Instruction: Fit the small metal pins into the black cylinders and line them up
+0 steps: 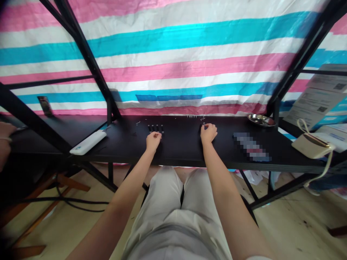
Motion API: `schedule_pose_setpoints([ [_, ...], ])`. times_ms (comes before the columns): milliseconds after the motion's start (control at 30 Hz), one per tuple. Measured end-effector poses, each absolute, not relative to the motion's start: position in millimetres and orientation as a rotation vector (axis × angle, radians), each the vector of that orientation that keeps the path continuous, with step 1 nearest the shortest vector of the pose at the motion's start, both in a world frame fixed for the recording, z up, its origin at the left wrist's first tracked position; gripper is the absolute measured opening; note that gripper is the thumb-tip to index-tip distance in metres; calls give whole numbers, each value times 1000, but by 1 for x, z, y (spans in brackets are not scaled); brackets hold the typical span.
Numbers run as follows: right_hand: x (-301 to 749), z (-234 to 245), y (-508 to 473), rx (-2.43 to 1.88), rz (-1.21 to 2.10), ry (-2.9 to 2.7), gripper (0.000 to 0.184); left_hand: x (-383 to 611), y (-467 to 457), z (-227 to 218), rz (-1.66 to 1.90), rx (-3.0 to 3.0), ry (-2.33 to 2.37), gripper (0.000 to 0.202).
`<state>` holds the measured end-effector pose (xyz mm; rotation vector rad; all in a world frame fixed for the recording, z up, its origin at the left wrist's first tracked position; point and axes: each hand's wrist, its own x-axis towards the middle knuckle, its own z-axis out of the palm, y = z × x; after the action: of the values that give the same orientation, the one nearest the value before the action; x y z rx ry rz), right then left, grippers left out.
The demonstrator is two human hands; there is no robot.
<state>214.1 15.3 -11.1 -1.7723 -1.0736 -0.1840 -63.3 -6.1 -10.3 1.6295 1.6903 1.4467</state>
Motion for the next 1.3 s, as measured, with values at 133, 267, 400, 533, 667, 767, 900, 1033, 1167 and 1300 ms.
schedule_pose_setpoints([
  [133, 212, -8, 10, -1724, -195, -1108, 17, -63, -6, -11, 1442, 1633, 1684, 11],
  [267, 208, -9, 9, -1636, -173, -1217, 24, -62, -5, -13, 1439, 1662, 1662, 12],
  [400, 205, -13, 12, -1711, -86, -1358, 24, -61, -6, -12, 1432, 1682, 1659, 12],
  [533, 205, -13, 13, -1776, -77, -1422, 21, -60, -9, -8, 1411, 1707, 1662, 11],
  [667, 204, -12, 13, -1807, -105, -1452, 18, -58, -14, -4, 1385, 1745, 1674, 11],
  [767, 202, -12, 13, -1812, -155, -1490, 16, -56, -17, -2, 1359, 1792, 1664, 11],
  [900, 200, -11, 14, -1799, -180, -1528, 15, -55, -18, -1, 1337, 1850, 1649, 11],
  [1033, 198, -10, 14, -1815, -116, -1526, 14, -55, -17, -2, 1322, 1892, 1645, 11],
  [1167, 197, -8, 11, -1741, -117, -1513, 10, -54, -18, -3, 1307, 1956, 1619, 10],
  [1300, 187, -4, 3, -1491, -84, -1582, 8, -50, -21, -2, 1278, 2126, 1496, 12],
])
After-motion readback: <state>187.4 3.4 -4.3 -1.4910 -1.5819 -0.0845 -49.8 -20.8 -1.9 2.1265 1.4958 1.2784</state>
